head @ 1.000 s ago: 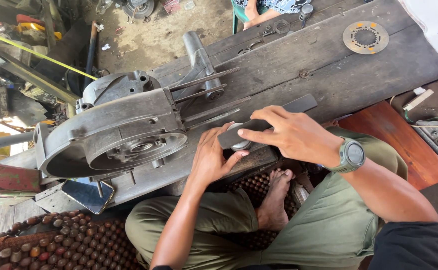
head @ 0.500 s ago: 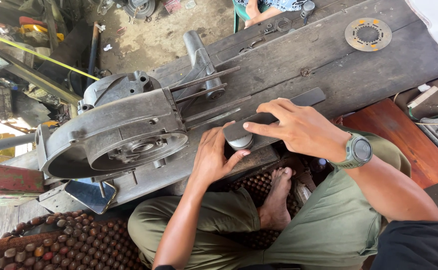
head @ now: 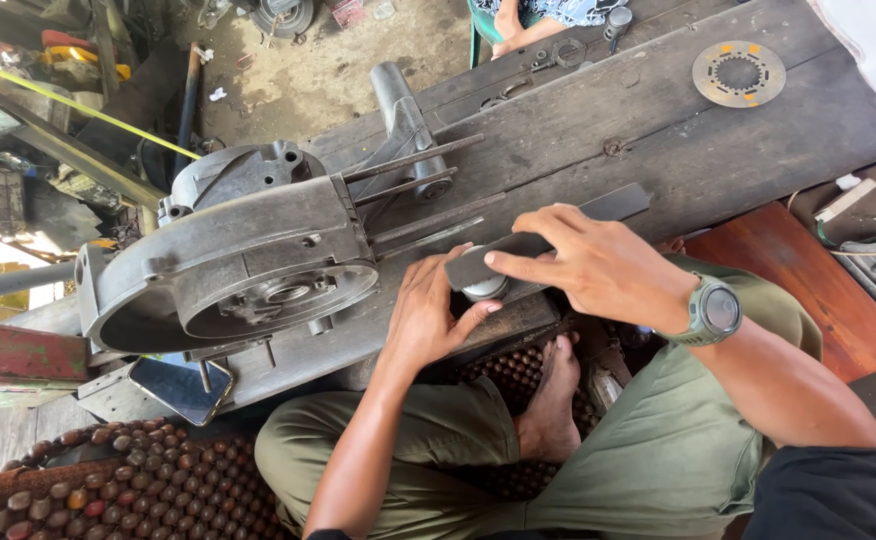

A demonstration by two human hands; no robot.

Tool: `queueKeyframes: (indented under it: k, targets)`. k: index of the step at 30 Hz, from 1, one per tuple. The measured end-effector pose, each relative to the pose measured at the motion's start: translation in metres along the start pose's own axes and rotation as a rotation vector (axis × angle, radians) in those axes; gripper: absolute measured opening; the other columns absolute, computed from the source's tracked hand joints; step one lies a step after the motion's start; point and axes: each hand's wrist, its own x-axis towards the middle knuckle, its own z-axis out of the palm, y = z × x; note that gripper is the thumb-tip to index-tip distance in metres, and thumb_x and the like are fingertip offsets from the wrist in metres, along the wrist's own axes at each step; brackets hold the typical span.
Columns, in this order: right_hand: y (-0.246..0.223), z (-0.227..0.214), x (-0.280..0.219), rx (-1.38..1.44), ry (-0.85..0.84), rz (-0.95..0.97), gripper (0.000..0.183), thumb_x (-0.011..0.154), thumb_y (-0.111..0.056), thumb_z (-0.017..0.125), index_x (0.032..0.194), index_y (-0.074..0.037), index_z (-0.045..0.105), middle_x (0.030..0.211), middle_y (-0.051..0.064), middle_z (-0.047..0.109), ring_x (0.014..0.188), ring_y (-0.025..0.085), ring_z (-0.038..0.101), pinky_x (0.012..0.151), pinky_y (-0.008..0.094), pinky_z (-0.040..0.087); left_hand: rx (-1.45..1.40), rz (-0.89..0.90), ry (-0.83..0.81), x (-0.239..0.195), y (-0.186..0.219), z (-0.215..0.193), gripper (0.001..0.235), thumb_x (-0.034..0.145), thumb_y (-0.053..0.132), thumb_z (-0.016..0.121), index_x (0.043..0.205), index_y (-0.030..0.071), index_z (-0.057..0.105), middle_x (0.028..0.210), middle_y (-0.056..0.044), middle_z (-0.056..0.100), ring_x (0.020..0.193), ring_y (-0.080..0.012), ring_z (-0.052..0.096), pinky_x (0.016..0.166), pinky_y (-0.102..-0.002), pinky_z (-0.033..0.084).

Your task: Sanding the outer surface of a motorcycle engine piston by hand using a sanding block.

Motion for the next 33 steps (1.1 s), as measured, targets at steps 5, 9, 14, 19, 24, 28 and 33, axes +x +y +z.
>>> queueKeyframes:
  k: [5,9,14,19,24,28,33]
  targets:
    - [0.002,0.008,-0.002,-0.046,0.094,-0.047,0.045,0.104,-0.01,0.046,0.14,-0.033,0.057,0.124,0.008,0.054,0.118,0.03,0.061,0.088,0.04,0.061,0.003,-0.009,-0.002,0.0,-0.002,0.002,0.076,0.088,0.047,0.076,0.142,-0.001,0.054,0.111,-0.016,0.074,0.114,-0.0308,0.068,0.104,-0.048,0.048]
    - [0.005,0.013,-0.004,-0.066,0.074,-0.016,0.046,0.105,-0.011,0.044,0.144,-0.034,0.056,0.123,0.008,0.054,0.119,0.029,0.06,0.091,0.039,0.059,-0.004,0.001,-0.001,-0.001,-0.003,0.002,0.075,0.088,0.048,0.075,0.141,-0.001,0.054,0.109,-0.017,0.074,0.113,-0.0317,0.068,0.102,-0.049,0.049]
    - [-0.003,0.005,-0.002,-0.005,0.083,-0.035,0.046,0.104,-0.008,0.045,0.142,-0.032,0.058,0.122,0.009,0.054,0.118,0.03,0.06,0.09,0.039,0.06,-0.001,0.012,0.005,-0.001,-0.005,0.003,0.075,0.088,0.046,0.077,0.142,-0.002,0.054,0.109,-0.018,0.074,0.112,-0.032,0.068,0.102,-0.049,0.049]
    - [0.005,0.01,-0.004,-0.12,0.128,-0.033,0.046,0.105,-0.011,0.045,0.144,-0.033,0.055,0.123,0.007,0.053,0.12,0.028,0.059,0.097,0.039,0.056,-0.005,0.003,0.007,-0.001,-0.006,0.004,0.076,0.088,0.047,0.076,0.142,-0.001,0.055,0.109,-0.018,0.074,0.112,-0.0322,0.068,0.102,-0.049,0.049]
    - [-0.007,0.001,0.001,-0.016,0.082,-0.082,0.044,0.104,-0.009,0.045,0.139,-0.031,0.059,0.122,0.01,0.055,0.119,0.033,0.059,0.095,0.047,0.057,-0.001,0.0,0.007,0.002,0.001,0.001,0.076,0.088,0.047,0.076,0.143,-0.001,0.054,0.109,-0.018,0.074,0.113,-0.0313,0.068,0.104,-0.048,0.048]
    - [0.002,0.005,0.0,-0.03,0.032,-0.019,0.046,0.105,-0.01,0.043,0.142,-0.032,0.058,0.122,0.011,0.055,0.118,0.032,0.06,0.094,0.046,0.059,-0.001,0.011,0.009,-0.001,-0.003,0.002,0.074,0.089,0.046,0.075,0.14,-0.002,0.055,0.112,-0.019,0.074,0.113,-0.0322,0.068,0.103,-0.049,0.049]
    - [-0.01,0.002,0.004,0.016,0.045,-0.061,0.045,0.104,-0.008,0.044,0.14,-0.029,0.059,0.12,0.012,0.056,0.117,0.033,0.061,0.094,0.048,0.059,0.02,0.014,0.008,0.0,-0.001,0.002,0.076,0.088,0.047,0.076,0.142,-0.002,0.054,0.113,-0.017,0.074,0.114,-0.0307,0.068,0.104,-0.048,0.048]
